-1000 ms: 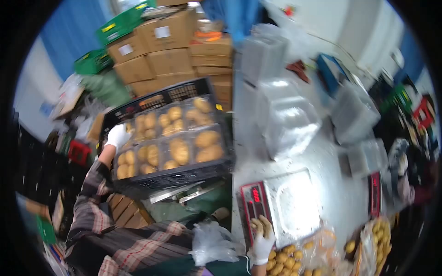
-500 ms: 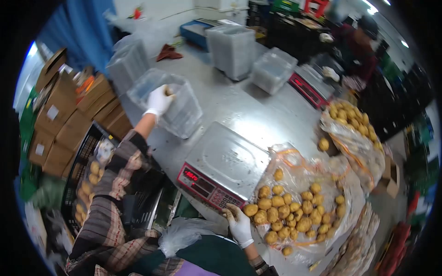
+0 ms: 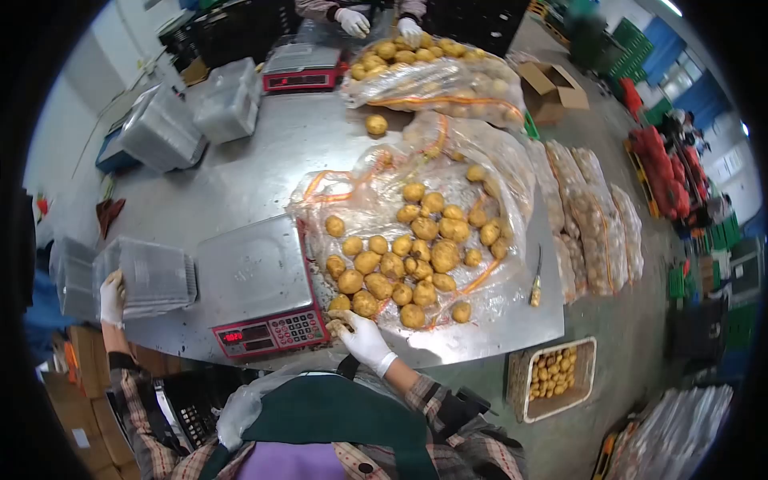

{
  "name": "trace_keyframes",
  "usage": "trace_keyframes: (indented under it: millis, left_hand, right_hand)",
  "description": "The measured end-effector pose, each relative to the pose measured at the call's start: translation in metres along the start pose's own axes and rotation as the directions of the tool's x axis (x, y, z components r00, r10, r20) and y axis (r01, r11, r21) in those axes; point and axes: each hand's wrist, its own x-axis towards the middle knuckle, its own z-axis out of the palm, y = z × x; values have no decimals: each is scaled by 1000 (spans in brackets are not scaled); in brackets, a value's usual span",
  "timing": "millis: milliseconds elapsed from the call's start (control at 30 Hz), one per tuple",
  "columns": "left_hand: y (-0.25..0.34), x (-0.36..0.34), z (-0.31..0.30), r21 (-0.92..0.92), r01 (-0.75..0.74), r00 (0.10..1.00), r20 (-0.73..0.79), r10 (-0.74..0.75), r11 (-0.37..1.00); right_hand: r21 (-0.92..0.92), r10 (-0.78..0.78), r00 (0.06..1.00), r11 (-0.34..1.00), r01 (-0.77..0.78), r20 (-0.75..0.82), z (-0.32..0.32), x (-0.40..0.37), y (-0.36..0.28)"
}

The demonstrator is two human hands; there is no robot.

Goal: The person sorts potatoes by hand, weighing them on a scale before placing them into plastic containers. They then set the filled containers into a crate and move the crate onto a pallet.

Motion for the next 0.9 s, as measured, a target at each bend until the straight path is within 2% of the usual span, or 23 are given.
trace_keyframes:
  millis: [67, 167, 200, 233, 300, 333, 433, 467, 500, 533, 567, 600, 633, 700, 733, 767, 800, 833, 867, 900]
  left_hand:
    - [-8, 7, 0, -34, -33, 997, -66, 31, 999]
    - [-9, 17, -19, 39, 4, 1000, 0, -4, 999]
    - [-7, 24, -24, 247, 19, 999, -42, -9, 969]
    - [2, 15, -6, 464, -124, 978, -94, 188, 877]
    - [12, -9, 26, 817, -288, 822, -57, 566, 499]
    - [4, -4, 26, 823, -336, 766, -44, 641, 459]
    - [-18, 33, -25, 802, -257, 862, -62, 504, 539]
    - [-29, 47, -44, 619, -198, 897, -197, 395, 760]
    - [-13, 36, -51, 109, -11, 955, -295, 43, 994]
    - [-6, 23, -52, 134, -52, 928, -359, 97, 990]
    - [1, 15, -64, 361, -31, 924, -346, 164, 932]
    - [9, -1, -60, 394, -102, 945, -248, 213, 913]
    - [7, -1, -70, 403, -92, 981, -122, 153, 911]
    - [21, -33, -34, 468, -188, 971, -44, 235, 864]
    - [10, -17, -43, 416, -176, 975, -51, 217, 892]
    - [-4, -1, -48, 355, -167, 979, -47, 196, 920]
    - [3, -5, -34, 410, -131, 990, 2, 143, 903]
    - [20, -14, -18, 463, -107, 994, 58, 90, 880]
    - [-2, 21, -40, 636, -300, 954, 192, 231, 711]
    - [-12, 36, -37, 634, -186, 982, 95, 164, 750]
  right_hand:
    - [-22, 4, 999, 1000, -5, -48, -5, -1, 3]
    - [-63, 3, 995, 998, -9, -96, -15, -3, 0]
    - [-86, -9, 995, 996, 1, -102, -18, -2, 4]
    - [-108, -22, 994, 994, 10, -107, -19, -2, 6]
    - [-70, -48, 991, 997, 39, -123, -21, -3, 4]
    - [-55, -64, 989, 997, 58, -129, -23, -3, 2]
    - [-74, -87, 983, 994, 76, -163, -29, -2, 9]
    - [-49, -72, 981, 997, 64, -180, -34, -1, 11]
    - [-22, -55, 979, 998, 51, -198, -41, -1, 14]
    - [-174, -125, 955, 982, 80, -268, -49, 8, 46]
    - [-117, -56, 947, 993, 19, -317, -65, 6, 33]
    - [-51, -15, 914, 999, -6, -406, -81, 10, 38]
    - [20, 30, 870, 1000, -23, -492, -94, 14, 45]
    - [130, 33, 808, 990, 54, -588, -120, 17, 44]
    - [118, -2, 793, 989, 93, -609, -131, 24, 53]
    - [97, -3, 792, 992, 78, -611, -136, 25, 45]
    - [-78, -54, 801, 997, 9, -597, -140, 23, 30]
    - [-133, -110, 807, 990, 39, -580, -144, 38, 62]
    - [-226, -158, 806, 974, 32, -570, -143, 43, 67]
    - [-202, -214, 788, 972, 117, -578, -135, 44, 57]
